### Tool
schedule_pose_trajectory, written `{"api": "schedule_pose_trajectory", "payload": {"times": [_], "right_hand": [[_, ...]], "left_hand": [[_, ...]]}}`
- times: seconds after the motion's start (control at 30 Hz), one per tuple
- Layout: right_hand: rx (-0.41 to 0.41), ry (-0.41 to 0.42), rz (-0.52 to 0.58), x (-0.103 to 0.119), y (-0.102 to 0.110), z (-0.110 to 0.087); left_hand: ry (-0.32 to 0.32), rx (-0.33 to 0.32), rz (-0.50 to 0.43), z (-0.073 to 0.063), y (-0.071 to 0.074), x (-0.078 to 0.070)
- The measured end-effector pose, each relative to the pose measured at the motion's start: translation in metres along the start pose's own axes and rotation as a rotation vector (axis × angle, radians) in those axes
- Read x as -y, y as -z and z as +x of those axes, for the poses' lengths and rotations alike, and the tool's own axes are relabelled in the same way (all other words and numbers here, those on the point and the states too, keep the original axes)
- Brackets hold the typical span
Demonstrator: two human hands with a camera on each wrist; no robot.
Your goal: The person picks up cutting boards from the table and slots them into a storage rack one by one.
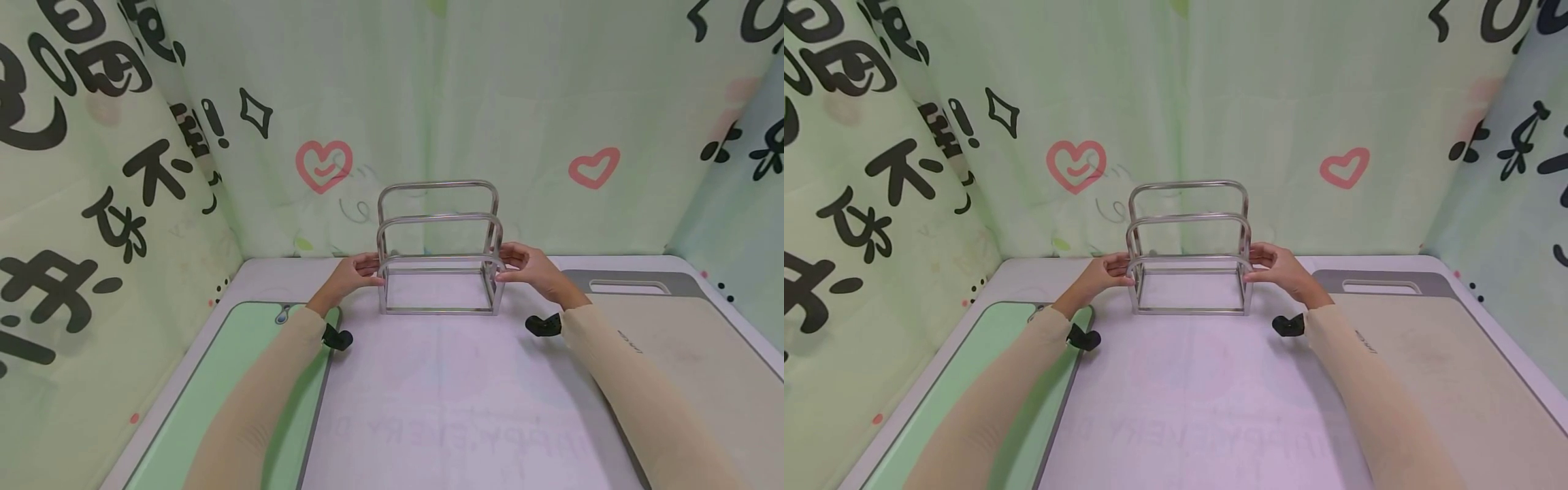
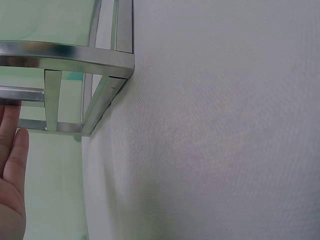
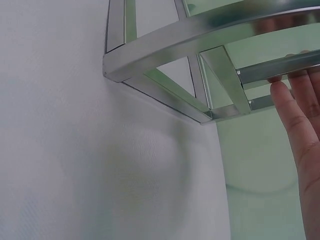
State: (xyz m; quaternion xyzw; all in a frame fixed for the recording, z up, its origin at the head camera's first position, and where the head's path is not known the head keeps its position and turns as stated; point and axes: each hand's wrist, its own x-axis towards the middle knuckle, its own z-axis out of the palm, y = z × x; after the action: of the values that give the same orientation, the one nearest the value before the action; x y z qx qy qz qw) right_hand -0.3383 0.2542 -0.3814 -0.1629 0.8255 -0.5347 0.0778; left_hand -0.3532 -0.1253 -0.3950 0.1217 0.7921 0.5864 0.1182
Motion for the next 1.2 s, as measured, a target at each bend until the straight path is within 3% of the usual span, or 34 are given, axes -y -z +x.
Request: {"api": "schedule_pose_trajectory", "payload": {"times": [0.33, 1.2], "right_hand": [[-0.003, 0.003, 0.004, -0.002, 0.001, -0.004], [-0.015, 0.013, -0.009, -0.005, 0.008, -0.02]], "left_hand": [[-0.024, 0.0, -0.031, -0.004, -0.003, 0.002], [-0.05, 0.017, 0.033, -0.008, -0.016, -0.002]]}}
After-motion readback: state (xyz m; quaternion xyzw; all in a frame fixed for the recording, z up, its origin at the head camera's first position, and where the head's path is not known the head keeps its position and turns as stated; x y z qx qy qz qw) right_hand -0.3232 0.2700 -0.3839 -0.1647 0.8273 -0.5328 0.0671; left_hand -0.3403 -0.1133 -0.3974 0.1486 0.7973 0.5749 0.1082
